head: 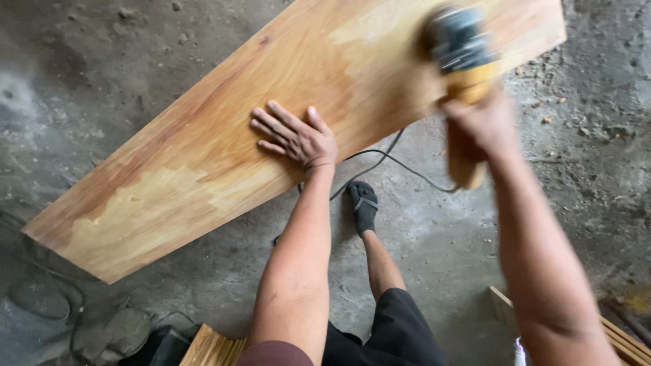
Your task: The person uses an orbital sander to smooth the surface of a large wooden plank. They move the sander across the plank in long strokes, occasionally pausing to reposition their hands or the tool.
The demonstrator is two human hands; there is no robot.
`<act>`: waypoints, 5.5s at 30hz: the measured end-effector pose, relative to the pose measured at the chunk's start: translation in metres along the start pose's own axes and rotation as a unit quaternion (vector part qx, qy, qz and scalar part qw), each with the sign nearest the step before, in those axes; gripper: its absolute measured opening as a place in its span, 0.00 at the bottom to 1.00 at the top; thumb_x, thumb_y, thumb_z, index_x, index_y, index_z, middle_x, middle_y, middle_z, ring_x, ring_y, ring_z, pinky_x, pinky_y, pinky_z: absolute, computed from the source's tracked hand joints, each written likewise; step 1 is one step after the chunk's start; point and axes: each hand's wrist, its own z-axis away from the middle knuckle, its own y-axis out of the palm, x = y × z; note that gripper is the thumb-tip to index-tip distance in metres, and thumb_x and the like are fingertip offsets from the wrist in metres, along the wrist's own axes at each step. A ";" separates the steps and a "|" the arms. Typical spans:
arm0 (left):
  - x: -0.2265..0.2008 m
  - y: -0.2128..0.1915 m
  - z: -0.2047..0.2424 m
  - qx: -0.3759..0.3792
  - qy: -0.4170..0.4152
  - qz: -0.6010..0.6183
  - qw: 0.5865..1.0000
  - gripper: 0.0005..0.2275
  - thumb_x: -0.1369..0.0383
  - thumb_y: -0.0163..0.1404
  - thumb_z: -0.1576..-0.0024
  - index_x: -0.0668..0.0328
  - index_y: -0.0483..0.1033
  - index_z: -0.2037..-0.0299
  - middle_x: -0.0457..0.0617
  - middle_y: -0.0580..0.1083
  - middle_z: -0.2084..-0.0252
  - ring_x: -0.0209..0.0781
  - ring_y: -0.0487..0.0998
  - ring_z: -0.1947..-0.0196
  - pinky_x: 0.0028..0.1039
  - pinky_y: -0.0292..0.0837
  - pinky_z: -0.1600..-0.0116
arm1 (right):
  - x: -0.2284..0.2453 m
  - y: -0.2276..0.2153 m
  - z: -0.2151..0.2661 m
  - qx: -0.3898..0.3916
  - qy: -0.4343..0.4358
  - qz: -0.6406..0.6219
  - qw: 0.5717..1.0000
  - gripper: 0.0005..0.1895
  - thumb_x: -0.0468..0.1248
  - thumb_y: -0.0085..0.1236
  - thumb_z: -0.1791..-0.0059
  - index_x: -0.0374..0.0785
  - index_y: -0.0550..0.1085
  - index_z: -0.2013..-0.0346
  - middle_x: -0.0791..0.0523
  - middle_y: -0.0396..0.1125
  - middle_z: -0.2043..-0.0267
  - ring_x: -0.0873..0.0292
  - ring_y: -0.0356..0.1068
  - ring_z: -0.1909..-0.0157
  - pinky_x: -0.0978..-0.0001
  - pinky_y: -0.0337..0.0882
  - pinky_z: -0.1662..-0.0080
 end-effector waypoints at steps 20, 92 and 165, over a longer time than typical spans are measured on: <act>-0.005 -0.006 0.002 0.018 -0.001 0.008 1.000 0.34 0.48 0.32 0.31 0.69 0.45 0.24 0.70 0.39 0.21 0.72 0.36 0.20 0.68 0.29 0.24 | 0.072 0.043 -0.044 0.084 -0.077 -0.084 0.990 0.25 0.35 0.65 0.54 0.33 0.69 0.45 0.51 0.70 0.54 0.56 0.74 0.53 0.60 0.79 0.50; 0.101 -0.016 0.073 0.056 0.141 0.346 0.926 0.29 0.51 0.39 0.29 0.52 0.50 0.22 0.50 0.51 0.21 0.50 0.48 0.20 0.41 0.41 0.17 | -0.031 0.106 0.135 -0.006 0.047 -0.118 0.992 0.24 0.33 0.66 0.54 0.35 0.69 0.45 0.56 0.70 0.57 0.60 0.72 0.60 0.67 0.76 0.57; 0.684 -0.163 0.102 0.012 -0.309 0.560 0.769 0.47 0.68 0.56 0.44 0.66 0.28 0.25 0.60 0.79 0.57 0.54 0.84 0.67 0.37 0.85 0.62 | 0.141 0.846 0.381 0.363 -0.287 0.167 0.871 0.23 0.41 0.69 0.49 0.31 0.70 0.49 0.55 0.74 0.59 0.62 0.76 0.59 0.68 0.78 0.57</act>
